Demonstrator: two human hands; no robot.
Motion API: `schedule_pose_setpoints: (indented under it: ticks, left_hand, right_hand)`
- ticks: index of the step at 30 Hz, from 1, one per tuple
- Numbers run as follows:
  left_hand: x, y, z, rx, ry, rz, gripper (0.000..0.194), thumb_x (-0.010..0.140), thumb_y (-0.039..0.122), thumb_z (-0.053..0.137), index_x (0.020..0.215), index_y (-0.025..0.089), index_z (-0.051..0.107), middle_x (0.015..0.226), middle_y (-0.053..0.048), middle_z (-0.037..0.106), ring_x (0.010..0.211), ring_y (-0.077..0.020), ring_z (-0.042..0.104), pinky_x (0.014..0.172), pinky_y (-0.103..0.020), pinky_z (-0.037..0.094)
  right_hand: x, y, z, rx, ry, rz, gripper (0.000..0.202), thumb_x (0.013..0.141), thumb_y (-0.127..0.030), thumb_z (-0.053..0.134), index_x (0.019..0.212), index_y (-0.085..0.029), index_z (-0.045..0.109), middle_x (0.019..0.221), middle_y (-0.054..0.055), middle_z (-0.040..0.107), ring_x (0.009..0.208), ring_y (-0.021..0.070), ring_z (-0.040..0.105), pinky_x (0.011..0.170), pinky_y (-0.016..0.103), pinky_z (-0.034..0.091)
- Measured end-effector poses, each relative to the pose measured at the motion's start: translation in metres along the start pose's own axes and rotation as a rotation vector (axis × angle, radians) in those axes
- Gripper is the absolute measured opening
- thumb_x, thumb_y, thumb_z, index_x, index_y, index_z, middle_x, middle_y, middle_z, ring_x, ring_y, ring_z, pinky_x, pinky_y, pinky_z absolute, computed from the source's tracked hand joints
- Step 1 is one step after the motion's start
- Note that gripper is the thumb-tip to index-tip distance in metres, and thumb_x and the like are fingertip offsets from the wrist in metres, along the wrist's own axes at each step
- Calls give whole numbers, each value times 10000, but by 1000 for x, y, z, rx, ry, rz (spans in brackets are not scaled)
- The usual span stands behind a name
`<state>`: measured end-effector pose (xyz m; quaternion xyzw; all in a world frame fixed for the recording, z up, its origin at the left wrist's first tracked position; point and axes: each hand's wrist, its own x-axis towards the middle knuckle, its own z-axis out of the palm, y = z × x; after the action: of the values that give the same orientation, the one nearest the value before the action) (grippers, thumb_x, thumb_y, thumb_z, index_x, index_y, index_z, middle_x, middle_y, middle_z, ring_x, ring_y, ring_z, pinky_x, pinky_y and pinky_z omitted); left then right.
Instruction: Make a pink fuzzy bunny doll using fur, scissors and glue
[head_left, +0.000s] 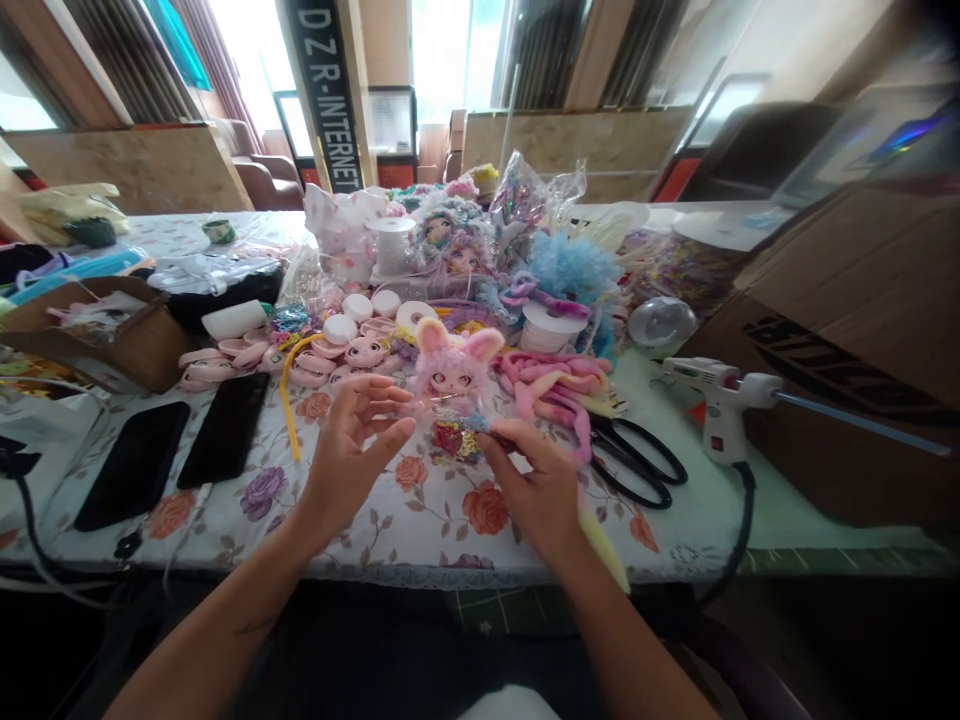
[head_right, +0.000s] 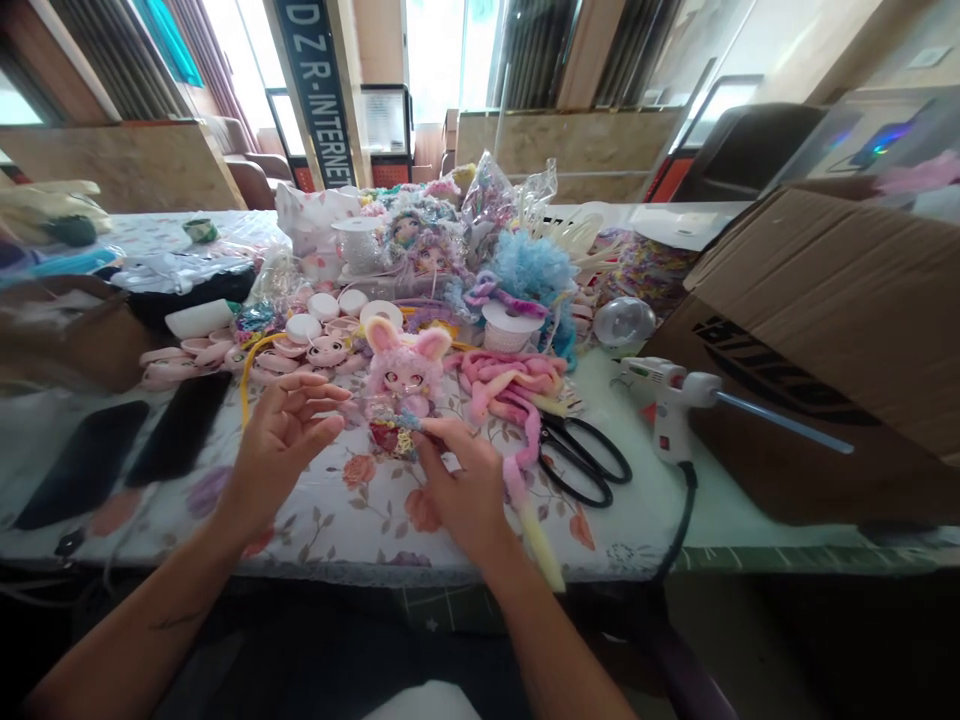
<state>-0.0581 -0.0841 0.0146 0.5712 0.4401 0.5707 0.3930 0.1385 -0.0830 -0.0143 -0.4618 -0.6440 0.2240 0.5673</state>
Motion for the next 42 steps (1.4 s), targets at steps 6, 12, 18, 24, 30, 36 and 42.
schedule_pose_setpoints:
  ticks: [6,12,18,24,30,36,42]
  left_hand:
    - [-5,9,-3,392,-22,329,271,862,192,621,1128,243,607,1170,-60,633,1153,-194,564,1018,-346,456]
    - [-7,13,-3,563,-102,780,311,840,75,614,1117,214,616,1069,-77,667,988,-175,645,854,-303,541]
    - [-5,6,-3,634,-124,810,171,844,78,611,977,183,635,966,-69,679,872,-143,649,767,-259,549]
    - [-6,7,-3,667,-115,862,162,829,64,623,955,165,634,890,-62,687,819,-129,644,749,-239,545]
    - [-7,3,-5,709,-101,897,184,802,30,640,943,147,639,906,-78,695,822,-133,652,770,-236,548]
    - [-7,0,-4,698,-124,876,162,829,57,623,956,157,624,918,-70,691,837,-134,651,789,-248,552]
    - [-7,-2,-3,694,-162,849,186,872,64,558,1008,180,610,932,-63,680,845,-137,647,772,-253,548]
  right_hand:
    - [4,-17,-14,-402,-41,-491,256,850,-88,551,995,-232,705,855,60,724,769,182,650,670,284,495]
    - [4,-26,-19,-644,-160,-589,306,813,-10,508,996,-169,694,832,56,710,731,183,592,609,288,457]
    - [4,-24,-16,-661,-171,-651,288,786,9,535,988,-121,695,840,76,707,737,213,591,613,323,463]
    - [2,-21,-15,-599,-187,-605,282,801,-6,551,1022,-121,683,838,81,700,750,218,594,651,329,483]
    - [3,-21,-14,-453,-207,-516,218,825,-29,572,993,-121,676,839,88,691,765,207,595,655,319,491]
    - [2,-27,-15,-250,-257,-343,104,887,-125,563,872,-141,664,809,82,658,777,190,603,671,310,495]
    - [3,-23,-12,-130,-322,-116,161,919,-190,543,988,-188,688,849,58,685,799,175,644,697,292,501]
